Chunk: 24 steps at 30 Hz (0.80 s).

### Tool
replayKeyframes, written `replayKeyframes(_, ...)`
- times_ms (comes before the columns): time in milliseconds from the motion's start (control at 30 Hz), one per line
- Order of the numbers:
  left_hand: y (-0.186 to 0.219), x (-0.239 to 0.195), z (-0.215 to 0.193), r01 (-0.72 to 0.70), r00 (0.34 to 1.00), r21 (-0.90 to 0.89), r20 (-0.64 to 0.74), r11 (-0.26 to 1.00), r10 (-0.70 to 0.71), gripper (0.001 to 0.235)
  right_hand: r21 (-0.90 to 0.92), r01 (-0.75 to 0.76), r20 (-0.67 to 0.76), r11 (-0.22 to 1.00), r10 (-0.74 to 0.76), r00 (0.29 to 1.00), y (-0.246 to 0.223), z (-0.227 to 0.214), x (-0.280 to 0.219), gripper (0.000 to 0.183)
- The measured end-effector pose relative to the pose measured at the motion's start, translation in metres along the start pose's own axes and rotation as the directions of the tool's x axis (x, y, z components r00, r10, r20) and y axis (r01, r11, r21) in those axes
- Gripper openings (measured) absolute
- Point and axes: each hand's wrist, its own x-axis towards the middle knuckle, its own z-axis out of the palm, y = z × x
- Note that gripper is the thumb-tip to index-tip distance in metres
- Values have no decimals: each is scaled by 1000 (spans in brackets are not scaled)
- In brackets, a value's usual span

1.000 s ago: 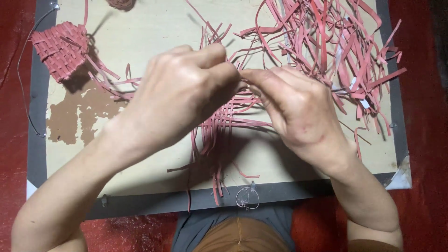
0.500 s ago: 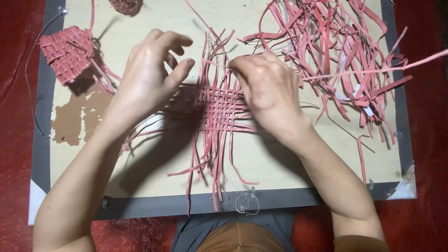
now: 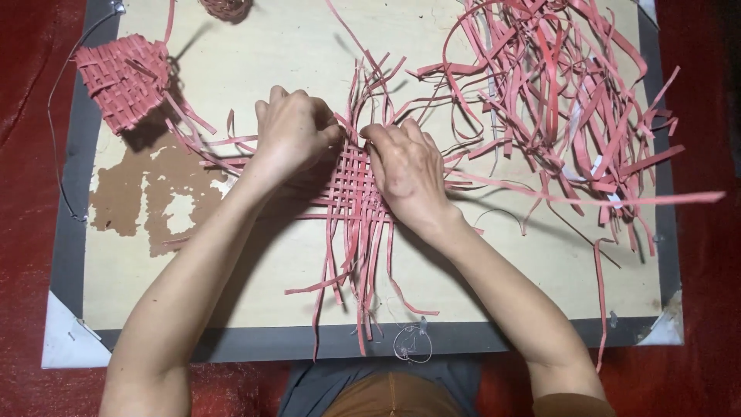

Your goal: The person weaves pink strips by hand on a flat work surface, interlacing them in an over-under pattern to form a square woven base. They periodically press and adjust the woven area to tighten the structure. A completed woven basket is visible nearby.

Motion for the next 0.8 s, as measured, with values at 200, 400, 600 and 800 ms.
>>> replayKeyframes(200, -10, 5, 7, 118, 992, -160, 68, 980, -108, 11, 156, -9, 58, 988, 0, 998, 1, 11, 2, 23)
replayKeyframes(400, -13, 4, 13, 96, 995, -177, 44, 980, -89, 8, 165, -7, 43, 986, 0, 999, 5, 20, 0, 24)
replayKeyframes(600, -13, 0, 14, 64, 998, -170, 30, 983, -60, 9, 155, 16, 8, 988, -18, 1000, 4, 20, 1, 25)
replayKeyframes(800, -9, -8, 3, 39, 996, -257, 84, 966, -18, 14, 254, -57, 74, 966, 39, 996, 10, 22, 2, 22)
